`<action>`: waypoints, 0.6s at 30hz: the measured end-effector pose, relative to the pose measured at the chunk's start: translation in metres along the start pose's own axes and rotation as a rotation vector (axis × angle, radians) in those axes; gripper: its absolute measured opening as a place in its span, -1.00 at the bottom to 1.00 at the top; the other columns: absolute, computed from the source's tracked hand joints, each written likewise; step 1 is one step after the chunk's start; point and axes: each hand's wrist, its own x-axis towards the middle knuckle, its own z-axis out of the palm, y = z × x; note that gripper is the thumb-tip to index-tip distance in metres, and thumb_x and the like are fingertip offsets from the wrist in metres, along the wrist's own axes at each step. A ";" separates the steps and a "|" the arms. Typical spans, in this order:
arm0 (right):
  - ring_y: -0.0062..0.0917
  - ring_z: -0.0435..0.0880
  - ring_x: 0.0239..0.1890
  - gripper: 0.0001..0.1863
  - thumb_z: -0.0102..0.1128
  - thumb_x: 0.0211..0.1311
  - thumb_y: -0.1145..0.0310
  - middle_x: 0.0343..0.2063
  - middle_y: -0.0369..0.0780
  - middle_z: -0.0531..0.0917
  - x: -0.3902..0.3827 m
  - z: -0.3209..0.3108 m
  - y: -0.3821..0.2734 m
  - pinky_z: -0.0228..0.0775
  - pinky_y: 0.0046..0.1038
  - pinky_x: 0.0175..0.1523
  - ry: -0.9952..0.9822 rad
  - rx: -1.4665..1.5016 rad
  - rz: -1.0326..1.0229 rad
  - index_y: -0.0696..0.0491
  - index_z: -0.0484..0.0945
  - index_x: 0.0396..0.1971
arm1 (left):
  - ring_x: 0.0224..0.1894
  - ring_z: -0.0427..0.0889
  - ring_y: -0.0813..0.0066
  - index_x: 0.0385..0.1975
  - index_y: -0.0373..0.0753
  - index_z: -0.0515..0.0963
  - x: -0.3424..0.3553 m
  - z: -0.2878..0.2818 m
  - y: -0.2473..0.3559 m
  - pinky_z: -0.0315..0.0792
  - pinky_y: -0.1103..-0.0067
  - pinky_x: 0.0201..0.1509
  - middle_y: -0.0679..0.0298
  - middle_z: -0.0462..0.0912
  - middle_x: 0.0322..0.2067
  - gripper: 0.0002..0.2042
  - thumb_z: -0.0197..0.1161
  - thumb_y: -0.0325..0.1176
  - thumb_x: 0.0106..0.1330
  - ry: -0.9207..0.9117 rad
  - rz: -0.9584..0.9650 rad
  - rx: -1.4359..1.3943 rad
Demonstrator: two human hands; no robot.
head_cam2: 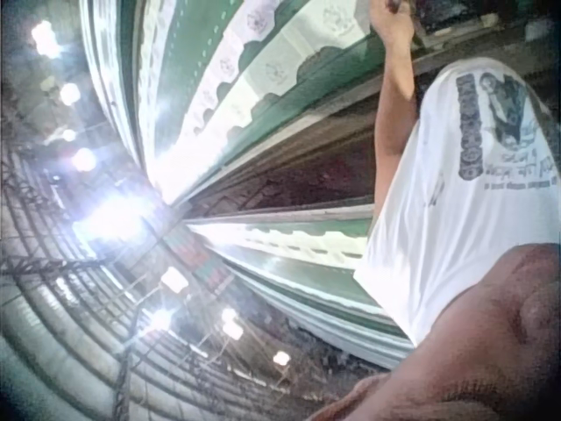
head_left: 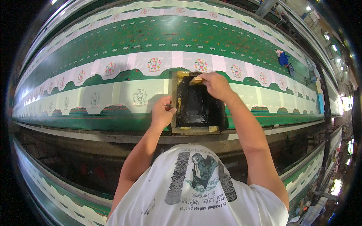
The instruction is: The person uses a wooden squeegee to spread dark ink across a screen-printing frame and repeatedly presses it onto a long roll of patterned fabric moving on a conveyor. The person repositions the frame along the fabric and continues the printing process.
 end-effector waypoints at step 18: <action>-0.14 0.78 0.00 -0.48 0.30 0.11 0.62 -0.02 -0.15 0.85 -0.140 0.042 -0.067 0.62 -0.13 0.19 0.063 -0.116 -0.176 0.01 0.82 0.12 | -0.44 0.49 0.63 0.40 -0.31 0.60 0.004 -0.007 -0.006 0.44 0.53 -0.29 0.42 0.57 -0.47 -0.38 0.62 -0.55 0.31 -0.011 0.036 0.107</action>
